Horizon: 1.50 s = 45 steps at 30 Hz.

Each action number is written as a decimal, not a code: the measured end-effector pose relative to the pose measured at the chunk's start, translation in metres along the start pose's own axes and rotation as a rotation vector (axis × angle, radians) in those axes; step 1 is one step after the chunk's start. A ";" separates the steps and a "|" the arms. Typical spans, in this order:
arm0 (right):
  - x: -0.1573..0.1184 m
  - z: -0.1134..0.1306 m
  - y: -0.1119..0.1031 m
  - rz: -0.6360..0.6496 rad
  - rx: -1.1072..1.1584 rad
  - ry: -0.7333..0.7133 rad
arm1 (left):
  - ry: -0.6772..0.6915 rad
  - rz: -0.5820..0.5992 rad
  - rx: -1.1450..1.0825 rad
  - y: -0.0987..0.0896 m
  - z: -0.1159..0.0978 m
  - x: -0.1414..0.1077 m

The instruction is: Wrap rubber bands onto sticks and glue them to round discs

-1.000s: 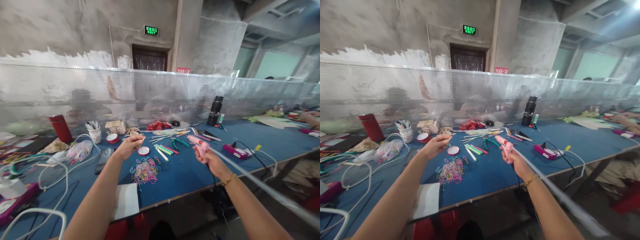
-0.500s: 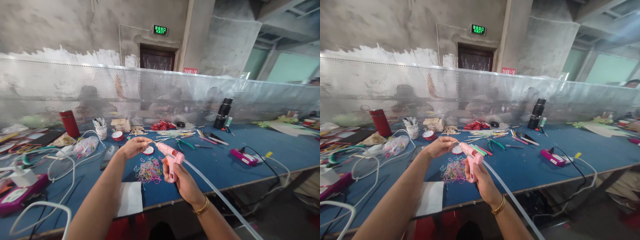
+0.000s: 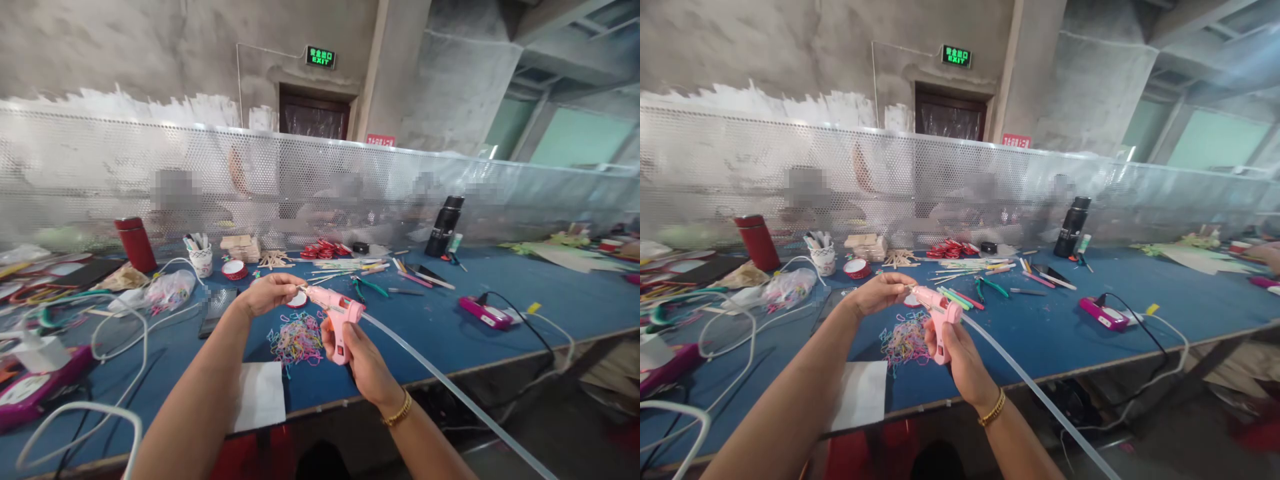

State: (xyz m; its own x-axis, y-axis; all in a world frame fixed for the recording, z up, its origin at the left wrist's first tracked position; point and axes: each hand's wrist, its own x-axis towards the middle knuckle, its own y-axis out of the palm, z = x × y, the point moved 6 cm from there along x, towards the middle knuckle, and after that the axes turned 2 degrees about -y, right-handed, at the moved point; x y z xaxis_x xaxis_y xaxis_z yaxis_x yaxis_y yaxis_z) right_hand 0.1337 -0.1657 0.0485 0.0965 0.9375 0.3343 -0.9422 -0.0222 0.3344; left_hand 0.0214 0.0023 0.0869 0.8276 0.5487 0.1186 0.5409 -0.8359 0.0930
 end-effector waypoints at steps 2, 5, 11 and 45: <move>0.000 0.001 -0.001 -0.008 -0.011 -0.002 | -0.002 -0.001 -0.001 0.000 0.000 0.000; 0.000 0.002 -0.001 -0.020 -0.028 -0.007 | -0.012 0.010 -0.002 0.000 0.001 0.000; 0.000 0.004 -0.002 -0.015 -0.035 -0.012 | -0.022 0.007 -0.006 0.002 0.000 0.000; 0.001 0.005 -0.008 -0.052 -0.117 -0.029 | -0.034 -0.004 -0.013 0.002 -0.001 -0.002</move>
State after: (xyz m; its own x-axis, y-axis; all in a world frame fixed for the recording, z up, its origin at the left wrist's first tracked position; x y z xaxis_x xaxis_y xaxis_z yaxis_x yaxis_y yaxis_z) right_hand 0.1432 -0.1658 0.0501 0.1542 0.9257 0.3453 -0.9664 0.0686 0.2477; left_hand 0.0212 -0.0006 0.0880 0.8305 0.5507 0.0841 0.5420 -0.8336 0.1065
